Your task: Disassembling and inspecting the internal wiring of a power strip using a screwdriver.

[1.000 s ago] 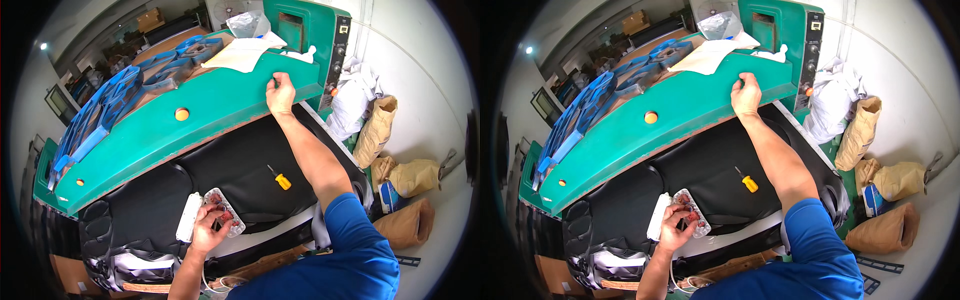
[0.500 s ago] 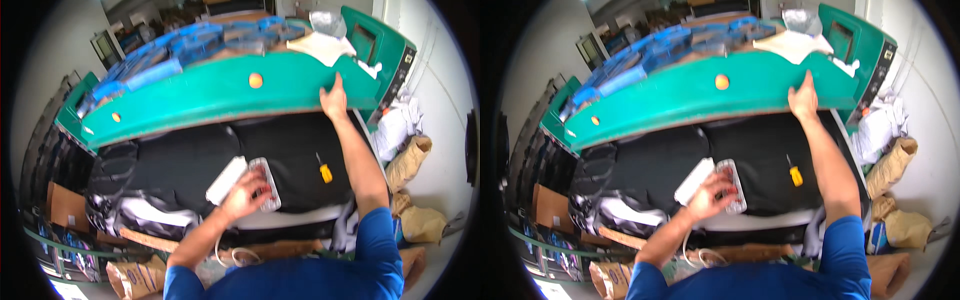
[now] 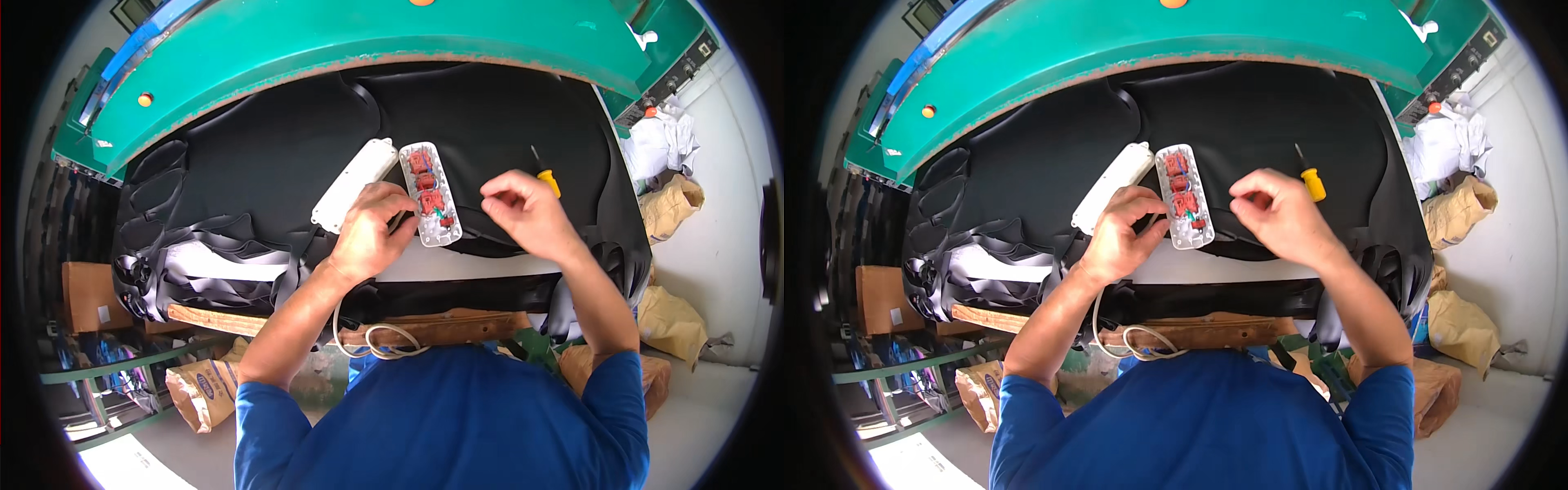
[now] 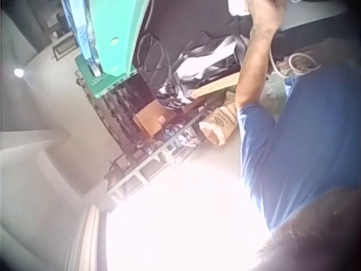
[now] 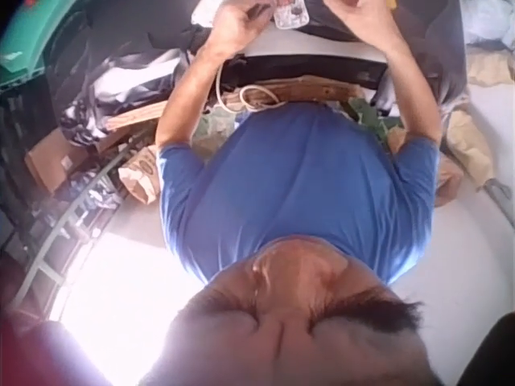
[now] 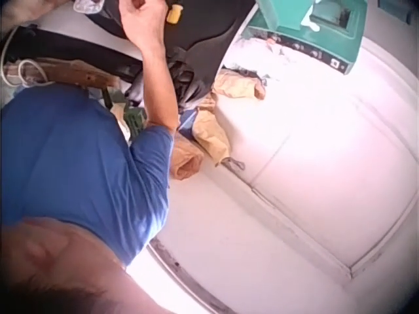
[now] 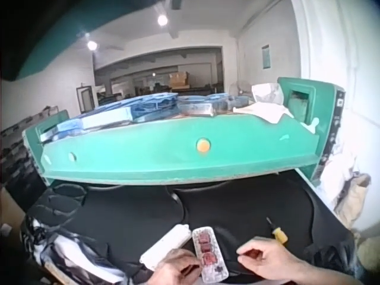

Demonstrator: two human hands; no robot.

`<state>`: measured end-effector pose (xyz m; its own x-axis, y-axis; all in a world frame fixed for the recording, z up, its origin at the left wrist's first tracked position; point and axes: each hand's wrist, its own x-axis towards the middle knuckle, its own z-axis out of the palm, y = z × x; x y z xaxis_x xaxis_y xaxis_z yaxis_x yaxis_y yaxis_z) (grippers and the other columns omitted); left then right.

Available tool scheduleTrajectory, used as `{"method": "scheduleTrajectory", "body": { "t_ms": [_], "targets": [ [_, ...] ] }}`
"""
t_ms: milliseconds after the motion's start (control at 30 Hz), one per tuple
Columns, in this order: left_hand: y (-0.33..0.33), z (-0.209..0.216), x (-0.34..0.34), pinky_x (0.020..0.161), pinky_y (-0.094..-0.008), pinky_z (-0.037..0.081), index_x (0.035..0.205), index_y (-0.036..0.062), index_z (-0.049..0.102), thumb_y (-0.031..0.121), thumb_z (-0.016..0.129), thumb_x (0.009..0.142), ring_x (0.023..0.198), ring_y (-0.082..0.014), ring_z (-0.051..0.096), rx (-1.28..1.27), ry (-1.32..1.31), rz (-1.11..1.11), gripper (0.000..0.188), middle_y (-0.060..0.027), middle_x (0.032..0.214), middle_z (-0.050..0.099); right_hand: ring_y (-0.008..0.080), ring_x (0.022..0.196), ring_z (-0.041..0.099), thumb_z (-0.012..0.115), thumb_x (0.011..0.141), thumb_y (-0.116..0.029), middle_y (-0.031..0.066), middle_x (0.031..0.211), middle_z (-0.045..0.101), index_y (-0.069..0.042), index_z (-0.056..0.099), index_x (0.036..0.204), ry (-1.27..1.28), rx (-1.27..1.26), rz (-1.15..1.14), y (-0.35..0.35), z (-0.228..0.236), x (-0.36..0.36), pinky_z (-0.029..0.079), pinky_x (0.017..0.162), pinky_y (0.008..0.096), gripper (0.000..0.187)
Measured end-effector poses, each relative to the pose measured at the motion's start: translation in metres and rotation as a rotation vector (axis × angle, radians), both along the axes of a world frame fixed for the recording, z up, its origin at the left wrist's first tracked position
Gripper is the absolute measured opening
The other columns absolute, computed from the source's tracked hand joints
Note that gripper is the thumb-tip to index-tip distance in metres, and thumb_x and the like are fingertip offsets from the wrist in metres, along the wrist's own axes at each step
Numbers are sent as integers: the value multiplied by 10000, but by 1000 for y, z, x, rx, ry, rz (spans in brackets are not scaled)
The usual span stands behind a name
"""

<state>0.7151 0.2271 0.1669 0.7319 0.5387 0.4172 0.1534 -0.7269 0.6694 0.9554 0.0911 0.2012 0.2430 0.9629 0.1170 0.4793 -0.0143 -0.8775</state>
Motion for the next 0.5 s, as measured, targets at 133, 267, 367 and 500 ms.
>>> {"method": "scheduleTrajectory", "body": {
  "t_ms": [133,267,367,500],
  "targets": [
    [-7,-4,9,884,-400,526,991,32,736,19,805,772,983,-309,648,136,-28,1,231,-115,1019,663,62,686,554,762,897,-29,4,842,603,-28,700,968,15,16,22,1,-12,-32,448,600,234,94],
    [-6,-8,12,865,-407,539,1008,30,731,21,804,776,987,-314,654,170,-50,-9,244,-120,1033,663,193,634,614,832,806,-108,69,826,618,-31,660,899,-379,140,-76,12,-18,-53,494,573,318,209],
    [-6,-13,10,836,-407,554,1027,25,723,12,796,783,984,-321,662,93,-77,-4,254,-127,1047,661,299,648,653,847,749,-158,107,833,633,-44,623,857,-502,96,-126,22,-23,-65,529,590,393,273],
    [-5,-16,8,804,-397,565,1038,20,718,-1,785,792,965,-329,671,32,-107,-15,255,-133,1060,662,310,671,680,813,747,-133,105,830,648,-51,619,850,-625,76,-142,28,-19,-73,545,596,419,234]
  ]
}}
